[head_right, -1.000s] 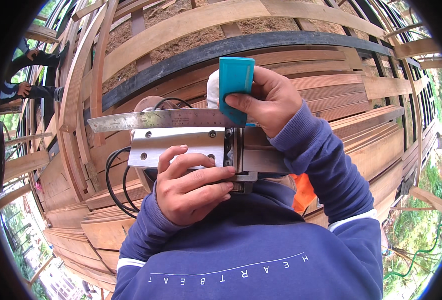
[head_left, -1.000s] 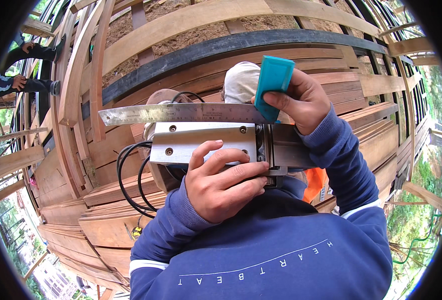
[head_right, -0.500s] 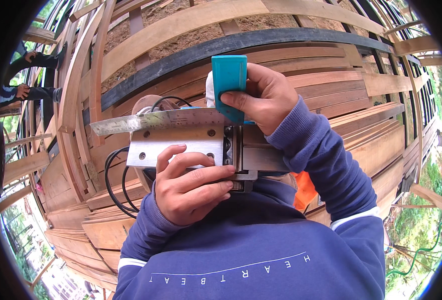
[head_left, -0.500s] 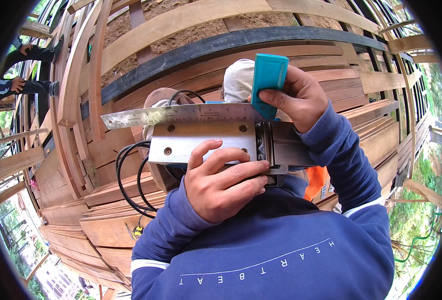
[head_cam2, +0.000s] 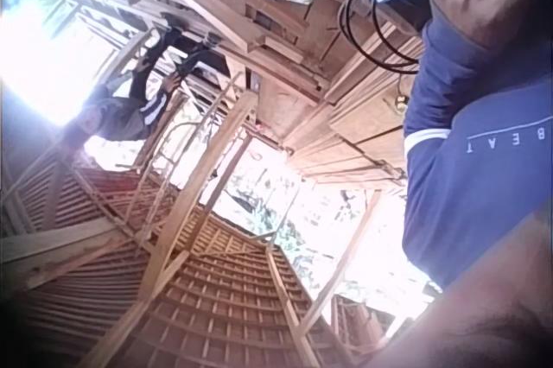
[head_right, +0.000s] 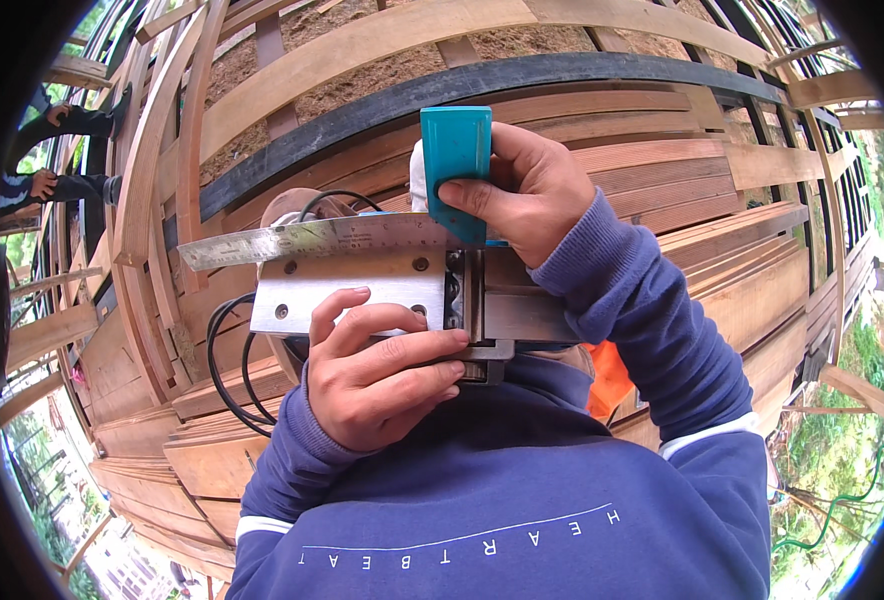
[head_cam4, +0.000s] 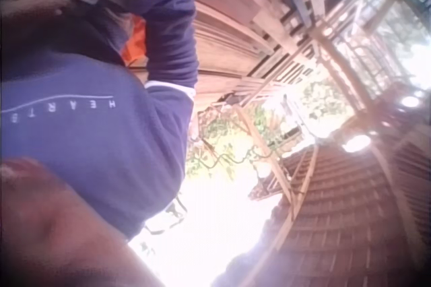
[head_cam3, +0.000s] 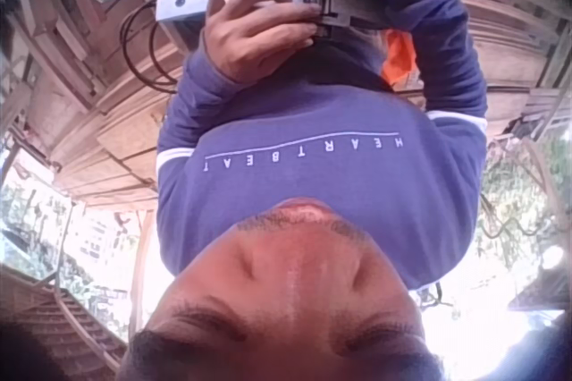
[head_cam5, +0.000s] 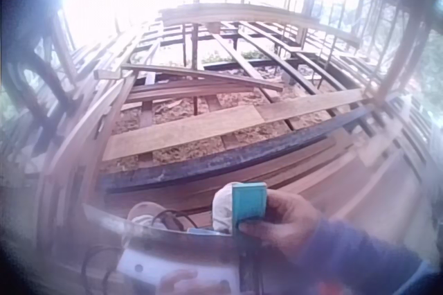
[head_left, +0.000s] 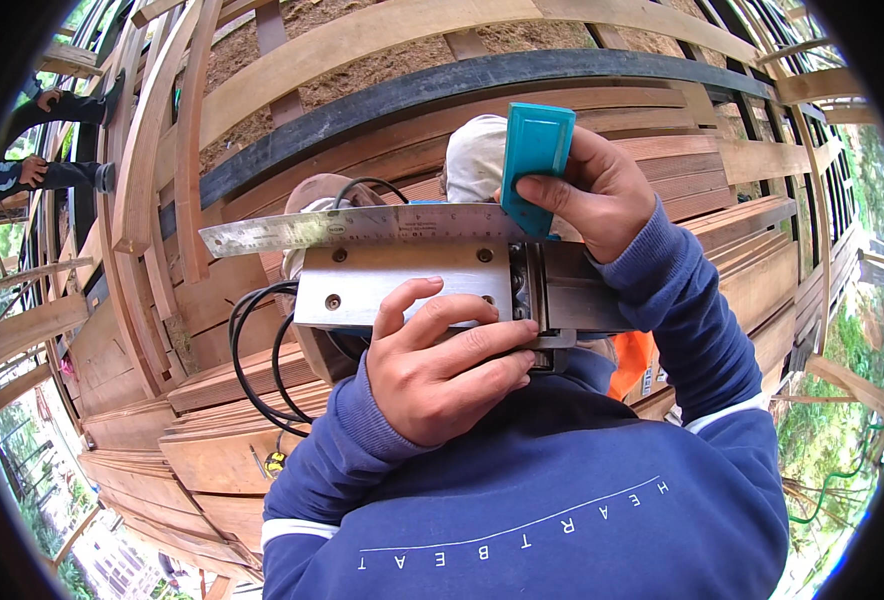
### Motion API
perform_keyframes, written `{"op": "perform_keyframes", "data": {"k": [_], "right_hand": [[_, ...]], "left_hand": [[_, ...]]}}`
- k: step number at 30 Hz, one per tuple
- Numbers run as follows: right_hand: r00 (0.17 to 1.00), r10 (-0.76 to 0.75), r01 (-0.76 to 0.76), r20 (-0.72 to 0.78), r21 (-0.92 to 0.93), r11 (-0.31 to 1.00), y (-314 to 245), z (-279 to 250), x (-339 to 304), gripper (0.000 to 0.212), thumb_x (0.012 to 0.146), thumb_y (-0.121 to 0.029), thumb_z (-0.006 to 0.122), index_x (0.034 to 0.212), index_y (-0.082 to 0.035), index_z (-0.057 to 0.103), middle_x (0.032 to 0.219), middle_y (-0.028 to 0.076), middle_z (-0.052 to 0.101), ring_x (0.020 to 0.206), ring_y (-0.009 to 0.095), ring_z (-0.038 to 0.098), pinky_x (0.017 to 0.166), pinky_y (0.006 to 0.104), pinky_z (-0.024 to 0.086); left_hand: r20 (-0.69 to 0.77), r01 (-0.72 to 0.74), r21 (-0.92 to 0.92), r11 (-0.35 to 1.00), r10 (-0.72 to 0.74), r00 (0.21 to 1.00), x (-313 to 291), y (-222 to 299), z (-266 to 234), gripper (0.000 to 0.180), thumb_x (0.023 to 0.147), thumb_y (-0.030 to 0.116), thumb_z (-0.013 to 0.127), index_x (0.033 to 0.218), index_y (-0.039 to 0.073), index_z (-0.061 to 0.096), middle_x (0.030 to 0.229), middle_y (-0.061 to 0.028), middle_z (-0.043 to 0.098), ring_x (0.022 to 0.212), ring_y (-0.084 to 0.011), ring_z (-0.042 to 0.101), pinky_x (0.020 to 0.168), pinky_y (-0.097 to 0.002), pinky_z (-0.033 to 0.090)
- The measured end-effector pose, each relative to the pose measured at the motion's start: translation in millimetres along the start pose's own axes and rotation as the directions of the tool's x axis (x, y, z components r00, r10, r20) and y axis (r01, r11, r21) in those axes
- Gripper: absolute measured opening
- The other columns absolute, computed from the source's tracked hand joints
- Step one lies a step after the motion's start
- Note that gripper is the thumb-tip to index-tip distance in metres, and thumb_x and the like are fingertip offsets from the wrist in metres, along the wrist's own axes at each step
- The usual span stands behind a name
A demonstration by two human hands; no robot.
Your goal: The person sits on a wooden structure and uses a square to check the flatness of a power planer's base, then uses a metal rod to adjust or clear the blade area.
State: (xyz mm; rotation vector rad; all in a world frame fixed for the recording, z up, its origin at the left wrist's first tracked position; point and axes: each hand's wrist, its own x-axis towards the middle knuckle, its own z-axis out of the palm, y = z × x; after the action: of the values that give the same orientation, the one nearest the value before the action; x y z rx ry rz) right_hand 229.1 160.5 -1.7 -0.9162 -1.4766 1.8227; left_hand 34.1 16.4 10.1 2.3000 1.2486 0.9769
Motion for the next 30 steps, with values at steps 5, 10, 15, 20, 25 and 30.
{"op": "perform_keyframes", "data": {"k": [5, 10, 15, 20, 25, 30], "right_hand": [[0.999, 0.029, -0.029, 0.012, -0.033, 0.999, -2.2, -1.3, -0.7, 0.036, 0.096, -0.005, 0.066, 0.131, -0.002, 0.057, 0.11, 0.007, 0.071, 0.1, 0.018, 0.068, 0.091, 0.0333, 0.056], [1.0, 0.018, -0.018, -0.012, 0.02, 1.0, 0.0, -0.3, -0.6, 0.032, 0.094, -0.003, 0.068, 0.125, -0.001, 0.061, 0.106, 0.005, 0.071, 0.095, 0.013, 0.067, 0.084, 0.0294, 0.058], [0.999, 0.027, -0.026, -0.017, 0.016, 1.0, -0.3, 0.3, -0.2, 0.032, 0.093, -0.002, 0.068, 0.125, -0.001, 0.061, 0.106, 0.006, 0.071, 0.096, 0.013, 0.067, 0.085, 0.0297, 0.057], [0.999, 0.029, -0.029, -0.024, -0.004, 1.0, -2.1, 1.8, -0.5, 0.032, 0.093, -0.003, 0.068, 0.125, -0.001, 0.061, 0.106, 0.006, 0.071, 0.096, 0.014, 0.067, 0.085, 0.0299, 0.057], [1.0, 0.023, -0.023, -0.011, -0.003, 1.0, 0.2, -0.6, -0.3, 0.033, 0.093, -0.005, 0.069, 0.125, -0.001, 0.061, 0.106, 0.006, 0.071, 0.096, 0.013, 0.067, 0.084, 0.0298, 0.058], [1.0, -0.003, 0.003, 0.003, 0.002, 1.0, 2.5, -1.2, 0.1, 0.032, 0.094, -0.005, 0.069, 0.125, -0.002, 0.061, 0.106, 0.006, 0.071, 0.095, 0.013, 0.067, 0.084, 0.0297, 0.058]], "left_hand": [[-0.003, -0.001, -0.003, 1.0, 0.001, 1.0, -0.1, 0.3, 0.8, 0.019, 0.074, 0.021, 0.082, 0.09, 0.023, 0.073, 0.109, 0.006, 0.074, 0.095, -0.0146, 0.062, 0.106, -0.0425, 0.032], [0.001, 0.0, -0.002, 1.0, 0.0, 1.0, 0.4, 1.3, 0.2, 0.02, 0.073, 0.02, 0.082, 0.091, 0.023, 0.073, 0.109, 0.0059, 0.074, 0.096, -0.0149, 0.062, 0.106, -0.0427, 0.032], [0.007, 0.007, -0.008, 1.0, -0.007, 1.0, 0.4, 0.7, -0.6, 0.022, 0.073, 0.02, 0.082, 0.093, 0.023, 0.074, 0.108, 0.0053, 0.072, 0.098, -0.016, 0.063, 0.106, -0.043, 0.033], [0.01, 0.018, -0.006, 1.0, -0.018, 1.0, -0.7, 0.8, -1.3, 0.024, 0.073, 0.022, 0.082, 0.096, 0.024, 0.074, 0.109, 0.0032, 0.07, 0.099, -0.0174, 0.063, 0.105, -0.0439, 0.035], [-0.006, 0.034, -0.021, 0.999, -0.034, 0.999, -3.4, -1.0, 0.3, 0.03, 0.073, 0.024, 0.083, 0.102, 0.026, 0.074, 0.108, 0.0027, 0.068, 0.099, -0.018, 0.063, 0.103, -0.0442, 0.037], [-0.014, -0.003, 0.031, 1.0, 0.004, 1.0, -3.0, -0.6, 0.9, 0.034, 0.072, 0.024, 0.083, 0.105, 0.031, 0.076, 0.107, 0.0045, 0.067, 0.097, -0.0162, 0.062, 0.103, -0.044, 0.037]]}}
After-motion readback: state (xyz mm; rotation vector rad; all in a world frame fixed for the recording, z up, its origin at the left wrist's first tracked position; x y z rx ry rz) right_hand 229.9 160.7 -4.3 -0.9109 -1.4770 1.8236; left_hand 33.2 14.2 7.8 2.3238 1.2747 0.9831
